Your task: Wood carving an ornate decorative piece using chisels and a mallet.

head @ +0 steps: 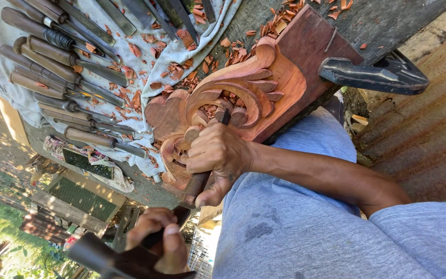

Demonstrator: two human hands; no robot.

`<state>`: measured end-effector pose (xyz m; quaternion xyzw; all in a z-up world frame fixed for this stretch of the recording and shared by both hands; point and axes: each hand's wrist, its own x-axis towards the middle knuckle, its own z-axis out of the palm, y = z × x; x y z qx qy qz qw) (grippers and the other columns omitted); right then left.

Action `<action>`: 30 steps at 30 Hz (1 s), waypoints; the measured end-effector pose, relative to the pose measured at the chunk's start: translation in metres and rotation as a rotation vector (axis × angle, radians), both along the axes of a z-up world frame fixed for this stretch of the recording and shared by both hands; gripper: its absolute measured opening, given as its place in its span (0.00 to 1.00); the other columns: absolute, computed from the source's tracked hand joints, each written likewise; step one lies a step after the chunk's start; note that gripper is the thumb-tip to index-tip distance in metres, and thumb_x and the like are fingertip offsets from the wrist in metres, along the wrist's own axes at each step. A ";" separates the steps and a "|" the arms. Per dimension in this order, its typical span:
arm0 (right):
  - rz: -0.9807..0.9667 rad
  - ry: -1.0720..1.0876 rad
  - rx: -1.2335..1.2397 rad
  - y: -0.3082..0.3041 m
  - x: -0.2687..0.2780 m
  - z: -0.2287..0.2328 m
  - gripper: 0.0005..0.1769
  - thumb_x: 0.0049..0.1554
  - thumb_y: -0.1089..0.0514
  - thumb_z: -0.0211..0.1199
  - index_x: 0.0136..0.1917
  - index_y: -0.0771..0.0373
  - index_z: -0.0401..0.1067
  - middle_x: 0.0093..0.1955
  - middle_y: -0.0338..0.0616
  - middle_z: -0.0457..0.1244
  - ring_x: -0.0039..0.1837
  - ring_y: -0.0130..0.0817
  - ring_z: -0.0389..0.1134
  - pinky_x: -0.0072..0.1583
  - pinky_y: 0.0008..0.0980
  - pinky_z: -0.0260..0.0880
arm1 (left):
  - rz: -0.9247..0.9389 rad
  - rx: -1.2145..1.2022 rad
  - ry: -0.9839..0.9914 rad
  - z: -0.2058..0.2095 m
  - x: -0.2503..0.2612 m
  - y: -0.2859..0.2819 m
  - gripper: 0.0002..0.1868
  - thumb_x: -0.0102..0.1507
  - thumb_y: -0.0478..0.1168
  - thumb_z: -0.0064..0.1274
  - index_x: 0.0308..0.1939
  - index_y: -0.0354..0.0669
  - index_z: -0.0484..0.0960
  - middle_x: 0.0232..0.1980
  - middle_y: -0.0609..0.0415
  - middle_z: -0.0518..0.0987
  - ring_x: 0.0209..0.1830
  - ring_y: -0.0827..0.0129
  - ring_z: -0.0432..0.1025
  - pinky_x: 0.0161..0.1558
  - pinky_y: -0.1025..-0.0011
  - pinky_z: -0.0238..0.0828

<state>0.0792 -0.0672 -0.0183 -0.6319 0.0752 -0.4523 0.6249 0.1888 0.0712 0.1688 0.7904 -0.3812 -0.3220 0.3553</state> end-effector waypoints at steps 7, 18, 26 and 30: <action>0.005 -0.028 0.059 -0.003 -0.002 -0.001 0.31 0.52 0.29 0.65 0.30 0.56 0.62 0.29 0.38 0.53 0.33 0.41 0.61 0.38 0.43 0.54 | -0.275 0.232 -0.529 -0.020 -0.002 0.002 0.10 0.54 0.41 0.63 0.31 0.43 0.76 0.23 0.56 0.74 0.22 0.73 0.70 0.29 0.70 0.65; 0.003 -0.022 0.131 -0.003 0.001 -0.023 0.27 0.53 0.33 0.66 0.31 0.55 0.65 0.30 0.38 0.57 0.34 0.40 0.64 0.39 0.42 0.60 | -0.238 0.299 -0.354 0.000 0.001 -0.006 0.08 0.61 0.34 0.59 0.34 0.37 0.74 0.29 0.53 0.75 0.28 0.71 0.70 0.36 0.68 0.68; -0.018 -0.010 0.073 0.004 0.006 0.010 0.33 0.52 0.29 0.67 0.29 0.56 0.60 0.29 0.39 0.54 0.33 0.42 0.60 0.38 0.44 0.55 | 0.007 0.191 -0.154 0.029 0.030 -0.010 0.09 0.63 0.31 0.53 0.39 0.37 0.66 0.35 0.45 0.74 0.34 0.67 0.69 0.40 0.69 0.71; -0.043 0.063 0.084 -0.002 0.006 0.000 0.33 0.51 0.29 0.66 0.29 0.57 0.59 0.28 0.40 0.54 0.32 0.43 0.59 0.37 0.44 0.55 | 0.009 0.143 -0.088 0.020 0.031 -0.008 0.09 0.65 0.30 0.52 0.37 0.39 0.66 0.31 0.46 0.73 0.31 0.66 0.68 0.40 0.68 0.71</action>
